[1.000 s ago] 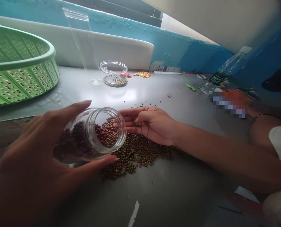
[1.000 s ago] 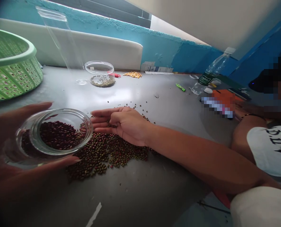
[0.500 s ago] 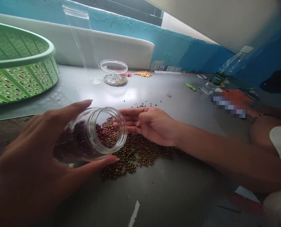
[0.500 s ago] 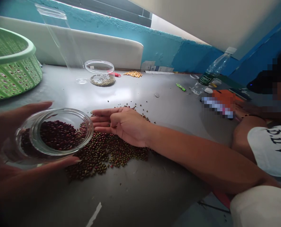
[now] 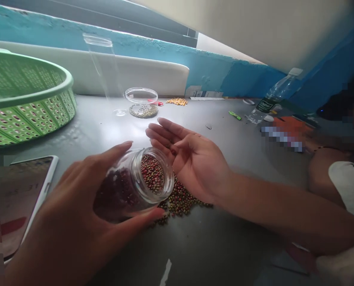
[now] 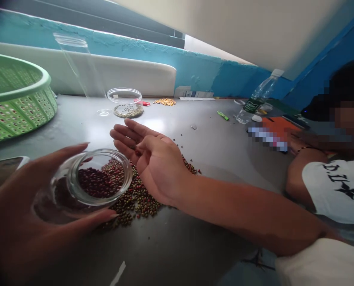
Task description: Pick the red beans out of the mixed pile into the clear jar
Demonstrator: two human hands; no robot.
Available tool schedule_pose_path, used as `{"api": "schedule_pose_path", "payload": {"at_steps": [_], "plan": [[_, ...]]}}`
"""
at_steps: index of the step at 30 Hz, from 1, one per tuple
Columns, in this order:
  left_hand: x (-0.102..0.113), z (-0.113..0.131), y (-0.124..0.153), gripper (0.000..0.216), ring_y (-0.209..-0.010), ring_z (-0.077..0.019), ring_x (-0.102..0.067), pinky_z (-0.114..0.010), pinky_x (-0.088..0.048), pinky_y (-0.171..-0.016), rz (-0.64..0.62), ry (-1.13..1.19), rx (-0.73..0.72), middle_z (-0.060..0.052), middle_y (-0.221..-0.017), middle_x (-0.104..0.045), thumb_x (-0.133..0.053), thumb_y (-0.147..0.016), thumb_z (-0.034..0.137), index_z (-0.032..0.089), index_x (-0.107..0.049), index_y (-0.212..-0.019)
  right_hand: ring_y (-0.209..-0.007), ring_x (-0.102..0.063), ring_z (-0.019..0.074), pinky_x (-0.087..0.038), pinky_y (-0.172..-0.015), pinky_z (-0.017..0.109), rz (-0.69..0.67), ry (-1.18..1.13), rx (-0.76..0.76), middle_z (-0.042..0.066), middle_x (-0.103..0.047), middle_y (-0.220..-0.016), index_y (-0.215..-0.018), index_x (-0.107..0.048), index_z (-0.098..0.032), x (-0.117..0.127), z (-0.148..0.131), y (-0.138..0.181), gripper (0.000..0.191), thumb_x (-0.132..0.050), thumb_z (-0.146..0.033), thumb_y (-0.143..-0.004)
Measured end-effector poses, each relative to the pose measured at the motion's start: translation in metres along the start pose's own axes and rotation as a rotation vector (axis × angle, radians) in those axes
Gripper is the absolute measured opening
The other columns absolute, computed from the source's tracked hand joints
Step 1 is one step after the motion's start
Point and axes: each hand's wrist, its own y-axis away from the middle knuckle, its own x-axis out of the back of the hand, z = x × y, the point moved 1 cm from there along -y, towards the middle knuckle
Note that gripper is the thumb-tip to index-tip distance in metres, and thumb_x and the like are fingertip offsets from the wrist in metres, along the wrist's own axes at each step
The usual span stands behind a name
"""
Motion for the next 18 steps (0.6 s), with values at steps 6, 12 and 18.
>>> {"api": "schedule_pose_path", "payload": {"at_steps": [6, 12, 18], "plan": [[-0.0045, -0.0003, 0.0019, 0.089, -0.1, -0.0279, -0.065, -0.043, -0.055, -0.092, 0.012, 0.016, -0.005, 0.003, -0.123, -0.062, -0.071, -0.061, 0.07, 0.044, -0.039, -0.14, -0.119, -0.063, 0.0151, -0.046, -0.11, 0.031, -0.001, 0.004, 0.029, 0.009, -0.067, -0.121, -0.118, -0.058, -0.013, -0.0008, -0.0022, 0.0017, 0.054, -0.038, 0.002, -0.07], [-0.0062, 0.0051, 0.0013, 0.085, -0.101, -0.0273, -0.065, -0.045, -0.055, -0.092, -0.024, 0.032, 0.065, 0.004, -0.122, -0.063, -0.068, -0.063, 0.074, 0.046, -0.042, -0.138, -0.12, -0.062, 0.0137, -0.044, -0.112, 0.032, 0.021, -0.033, 0.044, 0.005, -0.068, -0.119, -0.117, -0.06, -0.016, -0.0078, -0.0032, 0.0056, 0.056, -0.04, 0.005, -0.068], [-0.0047, 0.0091, -0.0017, 0.088, -0.1, -0.029, -0.065, -0.05, -0.055, -0.091, -0.059, -0.009, 0.078, 0.003, -0.128, -0.062, -0.066, -0.061, 0.077, 0.047, -0.038, -0.14, -0.12, -0.063, 0.0178, -0.043, -0.113, 0.035, 0.047, -0.071, 0.111, 0.009, -0.069, -0.12, -0.12, -0.06, -0.011, -0.006, 0.0021, 0.0021, 0.054, -0.042, 0.001, -0.071]]}}
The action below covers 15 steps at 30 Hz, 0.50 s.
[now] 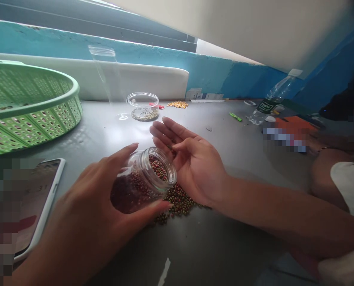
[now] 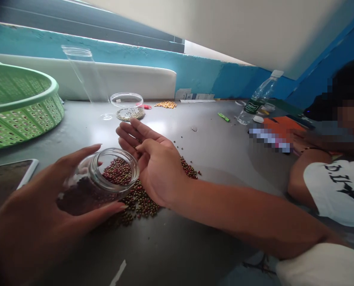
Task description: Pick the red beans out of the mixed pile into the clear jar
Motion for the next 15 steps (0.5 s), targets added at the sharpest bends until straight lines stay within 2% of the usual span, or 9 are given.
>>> {"api": "schedule_pose_path", "payload": {"at_steps": [6, 9, 15], "plan": [[0.0009, 0.0011, -0.0034, 0.087, -0.1, -0.0295, -0.066, -0.05, -0.057, -0.086, -0.008, -0.033, -0.002, 0.003, -0.132, -0.061, -0.063, -0.063, 0.078, 0.048, -0.036, -0.14, -0.12, -0.063, 0.0164, -0.041, -0.114, 0.037, -0.017, 0.043, 0.063, 0.006, -0.07, -0.12, -0.118, -0.061, -0.014, -0.0013, 0.0029, 0.0004, 0.058, -0.039, 0.001, -0.068], [0.0009, 0.0016, -0.0037, 0.087, -0.104, -0.0301, -0.066, -0.05, -0.057, -0.085, -0.011, -0.024, -0.003, 0.003, -0.133, -0.061, -0.063, -0.063, 0.078, 0.048, -0.037, -0.14, -0.123, -0.061, 0.0162, -0.039, -0.116, 0.039, -0.033, 0.083, 0.067, 0.004, -0.069, -0.124, -0.124, -0.06, -0.017, -0.0007, 0.0034, 0.0004, 0.063, -0.039, 0.001, -0.067], [0.0002, 0.0025, -0.0045, 0.087, -0.107, -0.032, -0.066, -0.053, -0.057, -0.087, -0.014, -0.011, 0.004, 0.002, -0.133, -0.062, -0.063, -0.063, 0.078, 0.046, -0.037, -0.14, -0.128, -0.057, 0.0161, -0.037, -0.117, 0.038, -0.083, 0.11, 0.08, 0.005, -0.065, -0.133, -0.128, -0.058, -0.018, 0.0009, 0.0039, 0.0002, 0.066, -0.042, -0.001, -0.066]]}}
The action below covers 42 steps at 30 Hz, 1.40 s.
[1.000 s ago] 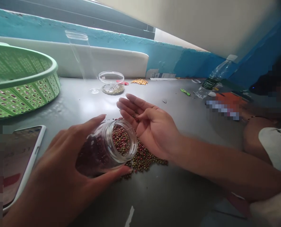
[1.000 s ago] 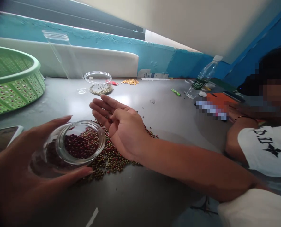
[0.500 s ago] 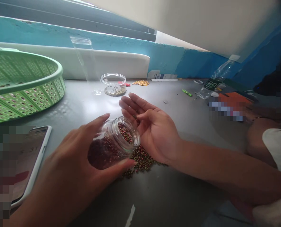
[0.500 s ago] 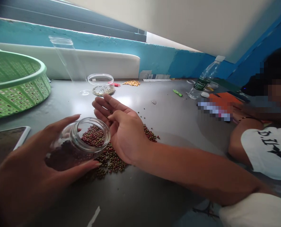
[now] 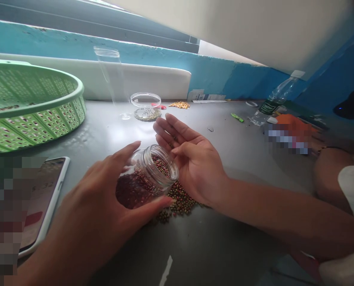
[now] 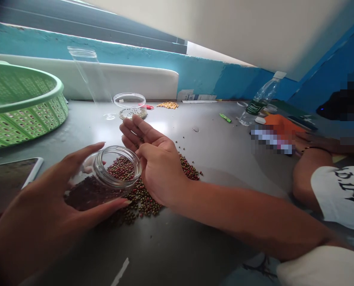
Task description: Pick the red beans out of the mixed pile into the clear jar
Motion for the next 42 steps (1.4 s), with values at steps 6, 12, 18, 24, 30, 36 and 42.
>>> {"api": "schedule_pose_path", "payload": {"at_steps": [6, 12, 18, 24, 30, 36, 42], "plan": [[0.0003, 0.0007, 0.0007, 0.088, -0.105, -0.0327, -0.066, -0.054, -0.058, -0.085, 0.002, 0.005, 0.012, 0.002, -0.132, -0.062, -0.062, -0.062, 0.08, 0.046, -0.038, -0.139, -0.127, -0.058, 0.0169, -0.038, -0.117, 0.039, 0.025, -0.005, 0.018, 0.004, -0.067, -0.129, -0.115, -0.064, -0.019, 0.0003, -0.0001, 0.0, 0.046, -0.048, -0.005, -0.074], [0.0014, 0.0018, -0.0014, 0.089, -0.1, -0.0331, -0.067, -0.056, -0.057, -0.084, -0.017, 0.015, 0.039, 0.001, -0.129, -0.064, -0.061, -0.06, 0.082, 0.047, -0.038, -0.139, -0.132, -0.054, 0.0167, -0.037, -0.118, 0.039, 0.01, 0.049, 0.028, 0.003, -0.064, -0.135, -0.118, -0.064, -0.021, 0.0008, 0.0007, 0.0, 0.051, -0.05, -0.003, -0.072], [0.0017, 0.0018, 0.0001, 0.088, -0.099, -0.0328, -0.067, -0.055, -0.057, -0.083, -0.022, 0.019, 0.044, 0.0, -0.126, -0.065, -0.061, -0.06, 0.082, 0.047, -0.039, -0.138, -0.132, -0.054, 0.0184, -0.037, -0.118, 0.04, 0.025, 0.065, -0.004, 0.005, -0.063, -0.136, -0.121, -0.063, -0.019, 0.0014, -0.0001, -0.0015, 0.056, -0.053, -0.002, -0.068], [0.0024, 0.0009, -0.0005, 0.09, -0.093, -0.0307, -0.067, -0.053, -0.057, -0.084, -0.013, 0.009, 0.031, -0.001, -0.121, -0.066, -0.06, -0.06, 0.082, 0.045, -0.039, -0.139, -0.133, -0.053, 0.0183, -0.037, -0.119, 0.039, 0.01, 0.078, -0.027, 0.005, -0.061, -0.138, -0.124, -0.06, -0.019, 0.0013, -0.0031, -0.0007, 0.056, -0.056, -0.003, -0.07], [0.0014, 0.0038, -0.0023, 0.089, -0.088, -0.0284, -0.067, -0.051, -0.057, -0.084, -0.018, 0.001, 0.009, -0.003, -0.116, -0.067, -0.062, -0.062, 0.079, 0.042, -0.04, -0.14, -0.13, -0.056, 0.0169, -0.04, -0.116, 0.034, 0.027, 0.0, -0.058, 0.009, -0.061, -0.137, -0.121, -0.058, -0.013, 0.0017, -0.0044, -0.0014, 0.054, -0.047, -0.001, -0.069], [0.004, 0.0041, -0.0023, 0.088, -0.093, -0.0305, -0.067, -0.052, -0.057, -0.085, -0.03, 0.011, 0.014, -0.004, -0.119, -0.067, -0.062, -0.063, 0.079, 0.041, -0.04, -0.14, -0.131, -0.055, 0.0157, -0.038, -0.117, 0.037, -0.006, 0.032, -0.05, 0.005, -0.062, -0.136, -0.118, -0.06, -0.018, 0.0033, -0.0033, -0.0014, 0.058, -0.042, 0.0, -0.065], [0.0033, 0.0042, -0.0009, 0.088, -0.096, -0.0313, -0.067, -0.053, -0.057, -0.086, -0.031, 0.007, 0.033, -0.003, -0.122, -0.066, -0.061, -0.063, 0.08, 0.042, -0.039, -0.14, -0.134, -0.052, 0.0169, -0.036, -0.119, 0.037, -0.046, 0.047, -0.034, 0.006, -0.058, -0.141, -0.122, -0.059, -0.018, 0.0046, -0.0022, -0.0018, 0.059, -0.047, 0.0, -0.067]]}}
